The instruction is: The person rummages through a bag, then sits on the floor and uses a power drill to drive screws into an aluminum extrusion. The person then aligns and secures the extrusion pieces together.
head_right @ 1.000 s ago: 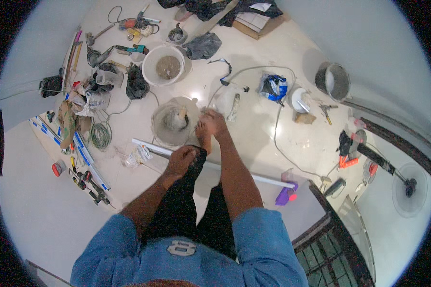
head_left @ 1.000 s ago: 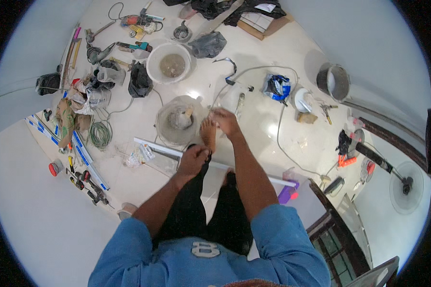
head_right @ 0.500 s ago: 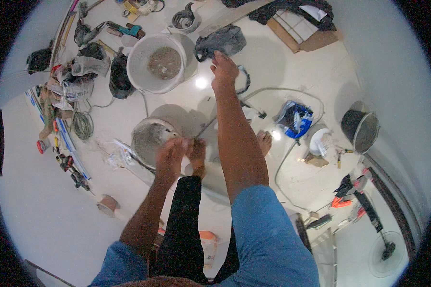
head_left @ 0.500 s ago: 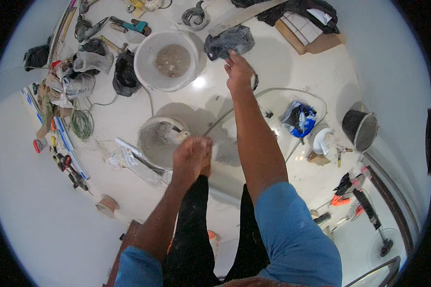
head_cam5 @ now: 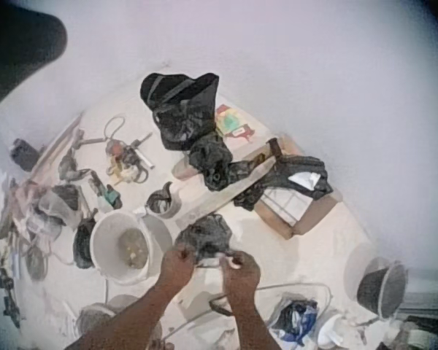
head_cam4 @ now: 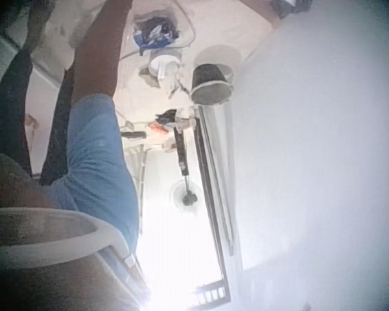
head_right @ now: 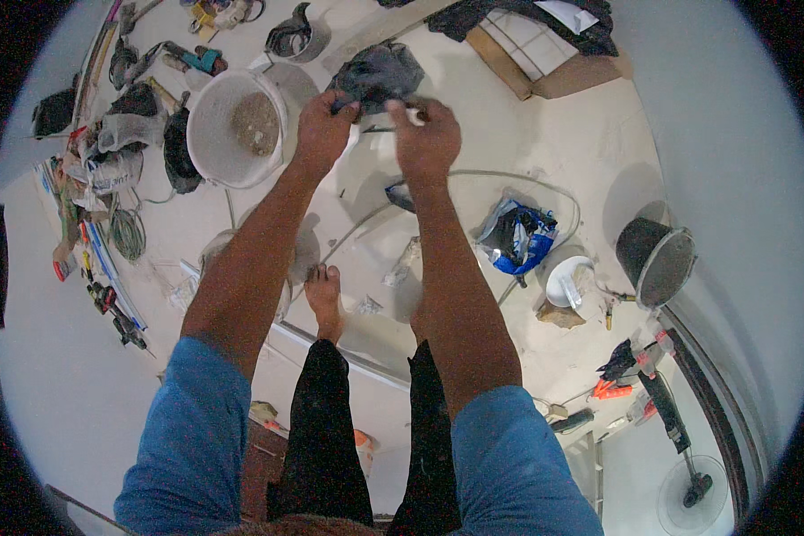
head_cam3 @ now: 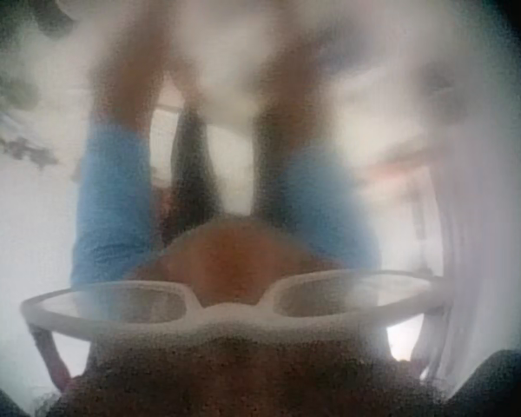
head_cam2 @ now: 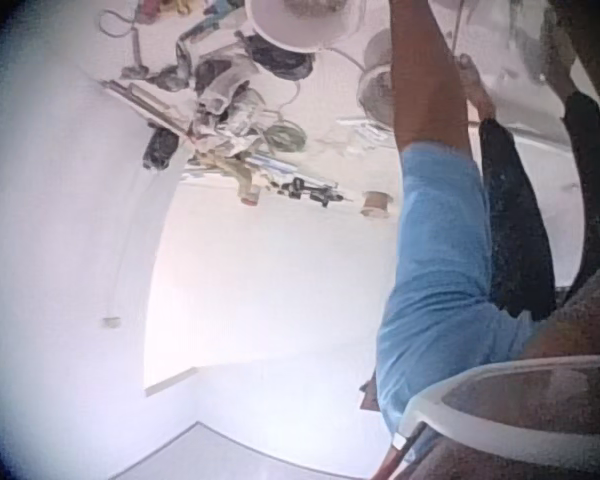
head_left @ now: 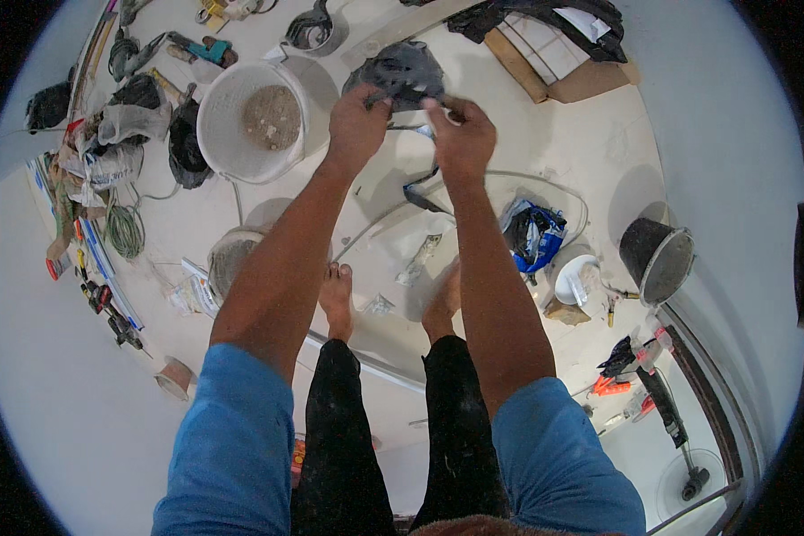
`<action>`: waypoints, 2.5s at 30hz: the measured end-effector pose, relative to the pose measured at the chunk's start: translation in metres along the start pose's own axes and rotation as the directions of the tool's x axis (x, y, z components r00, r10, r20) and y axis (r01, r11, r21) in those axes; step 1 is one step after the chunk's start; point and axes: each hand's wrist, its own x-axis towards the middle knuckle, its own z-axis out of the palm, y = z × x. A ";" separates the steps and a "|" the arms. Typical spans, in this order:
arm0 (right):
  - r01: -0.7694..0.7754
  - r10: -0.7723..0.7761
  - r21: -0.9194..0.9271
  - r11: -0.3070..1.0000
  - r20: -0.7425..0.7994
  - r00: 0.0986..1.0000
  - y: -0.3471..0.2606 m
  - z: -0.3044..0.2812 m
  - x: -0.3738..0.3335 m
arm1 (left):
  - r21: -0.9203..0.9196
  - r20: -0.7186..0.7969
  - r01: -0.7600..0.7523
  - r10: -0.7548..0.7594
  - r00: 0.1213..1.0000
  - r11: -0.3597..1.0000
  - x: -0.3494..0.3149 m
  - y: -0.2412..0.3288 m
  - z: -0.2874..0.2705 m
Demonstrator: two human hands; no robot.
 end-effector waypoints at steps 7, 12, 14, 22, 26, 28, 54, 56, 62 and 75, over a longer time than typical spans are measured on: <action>0.439 -0.378 -0.516 0.736 0.226 0.898 0.011 0.010 0.074 | -0.612 -0.146 0.060 -0.187 0.972 0.789 -0.049 0.004 -0.005; 0.172 -0.129 -0.365 0.915 0.140 0.982 -0.018 -0.036 0.085 | -0.819 -0.277 0.005 -0.403 0.872 0.574 -0.059 0.027 -0.015; 0.216 -0.185 -0.323 0.922 0.123 0.975 -0.029 -0.058 0.079 | -0.745 -0.315 -0.001 -0.351 0.882 0.667 -0.066 0.038 -0.011; 0.165 -0.164 -0.219 0.962 0.023 0.986 -0.052 -0.139 0.052 | -0.718 -0.061 0.106 -0.215 0.975 0.688 -0.102 0.103 0.019; 0.125 -0.122 -0.339 0.932 0.030 0.992 -0.064 -0.189 0.065 | -0.656 0.135 0.215 -0.167 0.977 0.723 -0.121 0.106 0.070; 0.094 -0.083 -0.389 0.916 0.046 0.996 -0.051 -0.213 0.073 | -0.378 0.195 0.179 -0.111 0.975 0.908 -0.127 0.097 0.095; 0.684 -0.624 -0.183 0.707 0.294 0.724 -0.237 0.113 0.290 | 0.276 -0.292 -0.398 0.471 0.832 0.875 0.290 0.184 -0.185; 0.851 -0.773 -0.211 0.481 0.354 0.526 -0.274 0.150 0.300 | 0.404 -0.207 -0.334 0.441 0.873 0.851 0.316 0.172 -0.205; 0.853 -0.328 -0.408 0.325 0.798 0.506 -0.242 0.198 0.329 | 0.796 0.045 -0.389 0.596 0.802 0.463 0.365 0.133 -0.246; 0.886 -0.630 -0.272 0.376 0.626 0.460 -0.292 0.149 0.307 | 0.679 0.287 -0.585 0.573 0.768 0.443 0.338 0.179 -0.304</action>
